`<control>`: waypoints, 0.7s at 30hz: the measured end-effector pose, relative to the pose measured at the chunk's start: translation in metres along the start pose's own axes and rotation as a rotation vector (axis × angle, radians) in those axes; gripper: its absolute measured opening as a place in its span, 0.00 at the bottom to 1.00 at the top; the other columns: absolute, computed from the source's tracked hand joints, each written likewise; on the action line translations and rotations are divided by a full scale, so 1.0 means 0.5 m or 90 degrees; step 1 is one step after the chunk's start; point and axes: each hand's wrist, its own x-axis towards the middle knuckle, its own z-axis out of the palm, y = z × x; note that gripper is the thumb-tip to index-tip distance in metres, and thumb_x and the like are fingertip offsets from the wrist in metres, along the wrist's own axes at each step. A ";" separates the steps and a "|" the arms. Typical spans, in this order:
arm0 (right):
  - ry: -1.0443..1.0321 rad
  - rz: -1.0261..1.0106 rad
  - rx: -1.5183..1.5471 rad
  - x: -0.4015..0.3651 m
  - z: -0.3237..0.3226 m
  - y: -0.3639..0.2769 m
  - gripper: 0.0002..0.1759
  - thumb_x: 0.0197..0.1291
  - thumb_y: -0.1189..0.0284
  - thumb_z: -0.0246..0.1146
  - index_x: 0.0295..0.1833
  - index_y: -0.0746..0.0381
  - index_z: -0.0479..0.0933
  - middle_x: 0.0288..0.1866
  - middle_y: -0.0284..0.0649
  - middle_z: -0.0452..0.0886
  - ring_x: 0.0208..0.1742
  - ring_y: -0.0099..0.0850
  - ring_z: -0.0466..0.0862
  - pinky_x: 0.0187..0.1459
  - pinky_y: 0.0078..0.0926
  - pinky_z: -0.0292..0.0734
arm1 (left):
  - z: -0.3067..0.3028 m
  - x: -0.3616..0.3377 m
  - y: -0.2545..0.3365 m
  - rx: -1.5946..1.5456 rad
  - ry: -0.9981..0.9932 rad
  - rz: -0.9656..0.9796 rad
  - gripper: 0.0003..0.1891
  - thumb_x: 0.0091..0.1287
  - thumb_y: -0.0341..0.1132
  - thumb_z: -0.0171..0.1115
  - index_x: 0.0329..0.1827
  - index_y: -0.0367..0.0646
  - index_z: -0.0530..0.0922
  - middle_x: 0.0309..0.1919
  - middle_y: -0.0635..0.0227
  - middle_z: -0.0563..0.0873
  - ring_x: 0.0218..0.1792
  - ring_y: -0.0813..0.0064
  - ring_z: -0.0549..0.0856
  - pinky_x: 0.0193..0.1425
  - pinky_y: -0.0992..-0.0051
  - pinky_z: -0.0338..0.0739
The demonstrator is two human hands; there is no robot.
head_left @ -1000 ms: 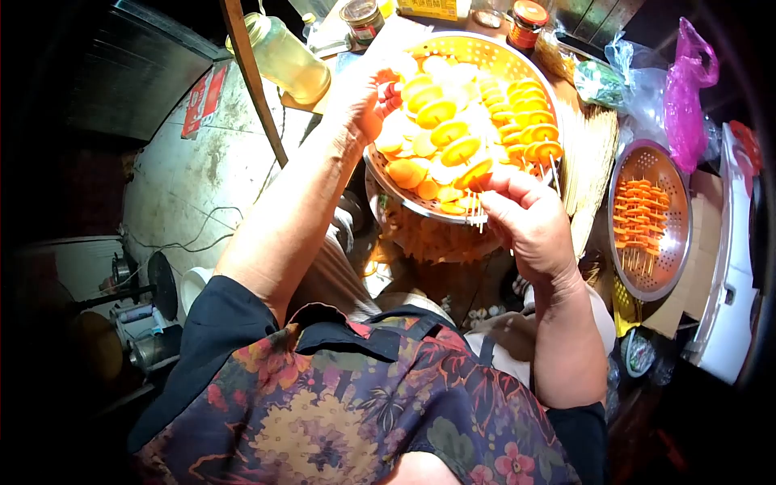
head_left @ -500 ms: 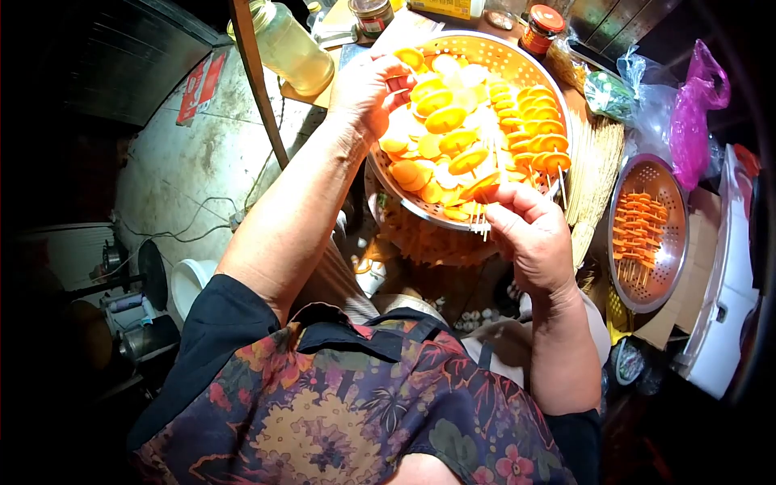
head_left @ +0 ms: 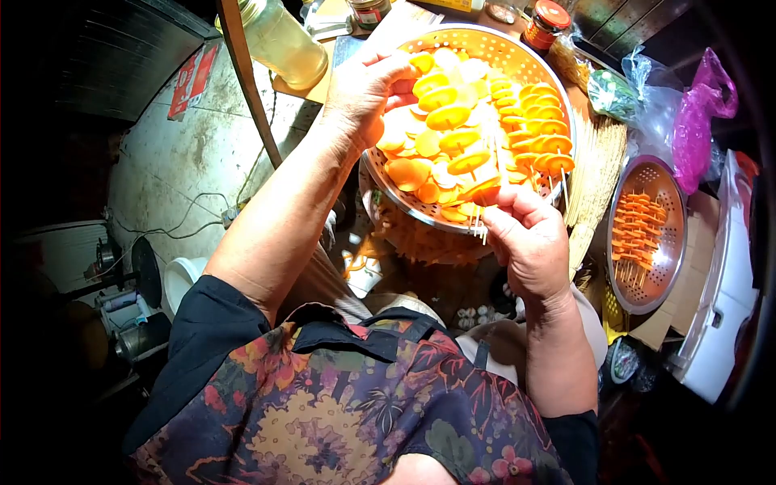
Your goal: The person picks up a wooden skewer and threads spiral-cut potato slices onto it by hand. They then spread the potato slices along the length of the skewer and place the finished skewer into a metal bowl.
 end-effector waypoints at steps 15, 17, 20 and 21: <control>-0.001 0.010 0.077 0.017 0.004 -0.001 0.07 0.60 0.78 0.57 0.43 0.67 0.74 0.25 0.27 0.73 0.21 0.11 0.68 0.22 0.09 0.60 | 0.020 0.010 -0.012 0.052 -0.016 0.015 0.12 0.58 0.32 0.63 0.43 0.38 0.77 0.34 0.66 0.83 0.31 0.78 0.82 0.41 0.76 0.78; -0.008 0.008 0.076 0.017 0.003 -0.003 0.07 0.60 0.77 0.58 0.43 0.67 0.74 0.25 0.27 0.73 0.21 0.11 0.68 0.22 0.09 0.60 | 0.025 0.012 -0.013 0.058 -0.011 0.023 0.11 0.59 0.31 0.62 0.43 0.38 0.77 0.34 0.65 0.83 0.31 0.79 0.82 0.40 0.77 0.78; -0.001 -0.002 0.073 0.016 0.006 -0.006 0.07 0.60 0.77 0.58 0.44 0.67 0.73 0.24 0.27 0.73 0.20 0.12 0.67 0.22 0.09 0.61 | 0.037 0.006 -0.011 0.089 0.008 0.063 0.10 0.60 0.31 0.61 0.42 0.37 0.77 0.33 0.65 0.83 0.31 0.79 0.81 0.39 0.78 0.77; -0.005 0.005 0.073 0.016 0.008 -0.009 0.08 0.60 0.77 0.58 0.44 0.67 0.73 0.23 0.28 0.73 0.20 0.13 0.67 0.21 0.10 0.61 | 0.039 0.007 -0.012 0.089 0.009 0.061 0.10 0.60 0.31 0.61 0.42 0.37 0.77 0.33 0.65 0.83 0.31 0.79 0.81 0.39 0.78 0.77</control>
